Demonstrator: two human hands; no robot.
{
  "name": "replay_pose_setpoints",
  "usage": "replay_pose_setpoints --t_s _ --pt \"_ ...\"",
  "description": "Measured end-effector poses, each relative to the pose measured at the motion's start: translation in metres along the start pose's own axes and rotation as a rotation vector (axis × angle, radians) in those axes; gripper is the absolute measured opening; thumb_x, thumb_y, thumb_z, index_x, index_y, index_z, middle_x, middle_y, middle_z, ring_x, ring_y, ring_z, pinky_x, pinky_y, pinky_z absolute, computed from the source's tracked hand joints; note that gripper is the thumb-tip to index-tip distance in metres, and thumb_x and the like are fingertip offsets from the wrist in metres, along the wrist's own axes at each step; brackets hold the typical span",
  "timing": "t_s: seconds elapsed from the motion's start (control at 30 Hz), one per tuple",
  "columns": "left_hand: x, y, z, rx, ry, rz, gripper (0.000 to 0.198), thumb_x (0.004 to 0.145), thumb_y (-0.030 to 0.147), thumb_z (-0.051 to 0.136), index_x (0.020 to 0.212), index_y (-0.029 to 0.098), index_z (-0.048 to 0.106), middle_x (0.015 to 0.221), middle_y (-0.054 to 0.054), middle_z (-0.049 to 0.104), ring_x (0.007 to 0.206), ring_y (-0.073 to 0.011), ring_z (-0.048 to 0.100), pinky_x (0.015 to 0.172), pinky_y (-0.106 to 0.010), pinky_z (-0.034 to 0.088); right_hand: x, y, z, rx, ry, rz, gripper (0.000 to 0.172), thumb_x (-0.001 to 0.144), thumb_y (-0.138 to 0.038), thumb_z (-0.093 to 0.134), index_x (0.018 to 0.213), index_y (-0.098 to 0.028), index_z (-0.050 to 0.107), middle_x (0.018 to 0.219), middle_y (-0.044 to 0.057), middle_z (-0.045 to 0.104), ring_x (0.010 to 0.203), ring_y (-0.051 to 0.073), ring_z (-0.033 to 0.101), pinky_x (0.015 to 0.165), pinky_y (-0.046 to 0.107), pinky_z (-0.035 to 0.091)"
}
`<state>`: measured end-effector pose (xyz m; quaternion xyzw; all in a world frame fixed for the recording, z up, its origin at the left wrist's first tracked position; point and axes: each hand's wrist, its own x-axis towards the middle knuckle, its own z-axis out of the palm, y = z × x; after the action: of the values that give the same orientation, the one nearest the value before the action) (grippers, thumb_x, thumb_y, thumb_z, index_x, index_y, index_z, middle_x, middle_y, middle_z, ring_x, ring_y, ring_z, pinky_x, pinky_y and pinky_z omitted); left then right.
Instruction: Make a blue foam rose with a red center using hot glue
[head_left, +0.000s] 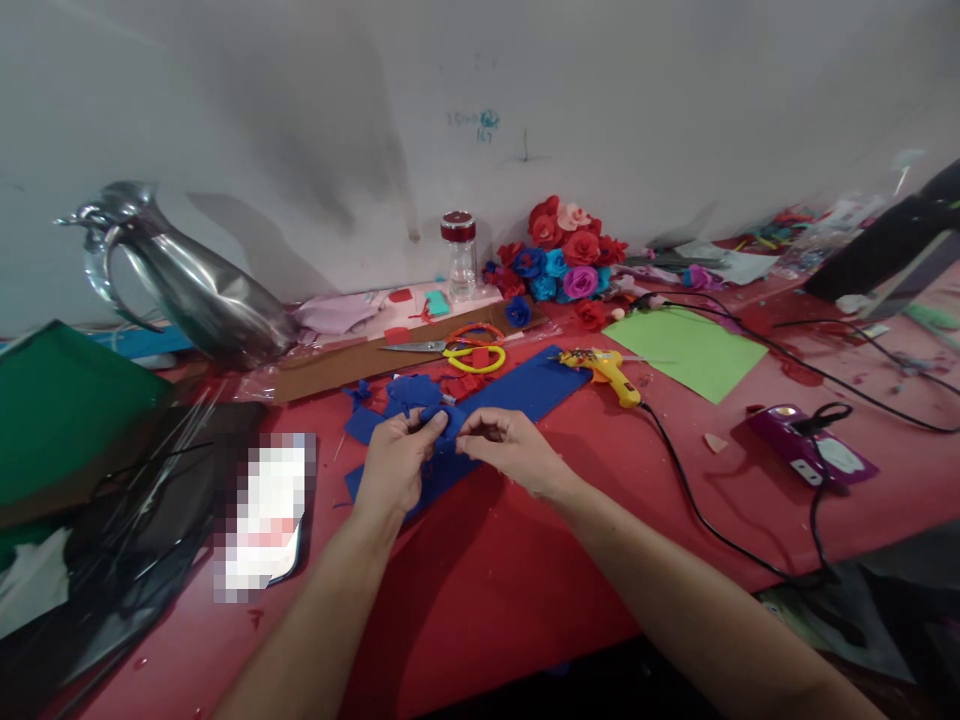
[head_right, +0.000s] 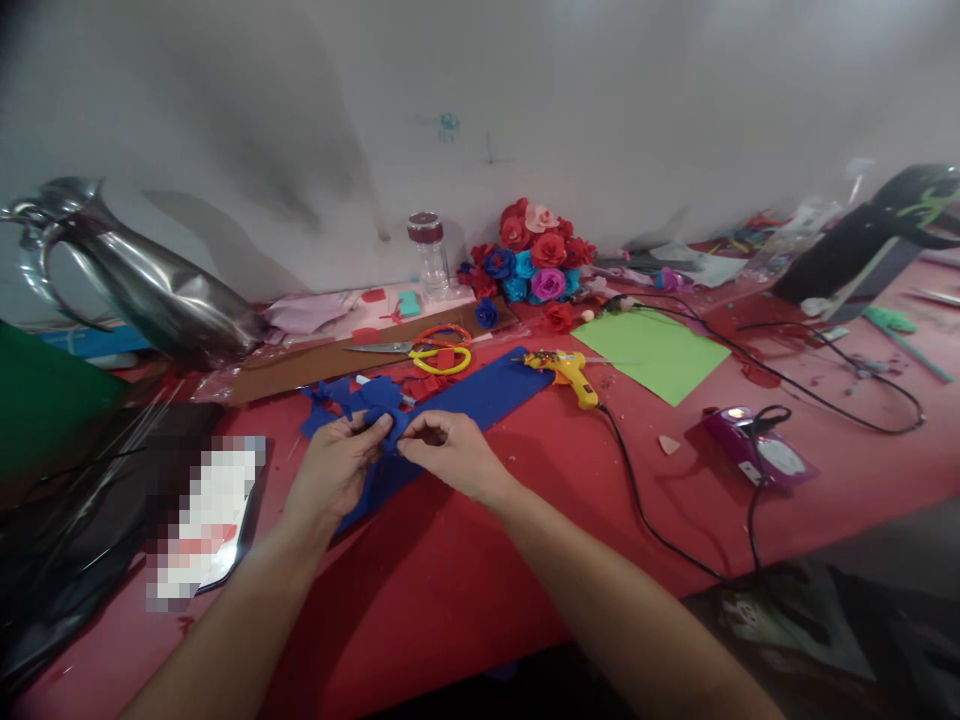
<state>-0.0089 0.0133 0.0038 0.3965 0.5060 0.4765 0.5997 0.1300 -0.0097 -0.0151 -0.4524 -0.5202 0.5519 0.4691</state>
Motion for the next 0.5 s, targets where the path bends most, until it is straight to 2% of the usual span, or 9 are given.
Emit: replay_pose_setpoints --t_s 0.5 --pt "-0.0004 -0.0012 0.0003 0.0 -0.01 -0.002 0.035 0.05 0.033 0.082 0.059 0.016 0.053 0.047 0.009 0.041 0.041 -0.003 0.028 0.042 -0.021 0.018 0.0008 0.0006 0.0004 -0.009 0.026 0.017 0.004 0.069 -0.022 0.06 0.065 -0.02 0.06 0.066 -0.003 0.062 0.062 0.011 0.053 0.063 0.024 0.042"
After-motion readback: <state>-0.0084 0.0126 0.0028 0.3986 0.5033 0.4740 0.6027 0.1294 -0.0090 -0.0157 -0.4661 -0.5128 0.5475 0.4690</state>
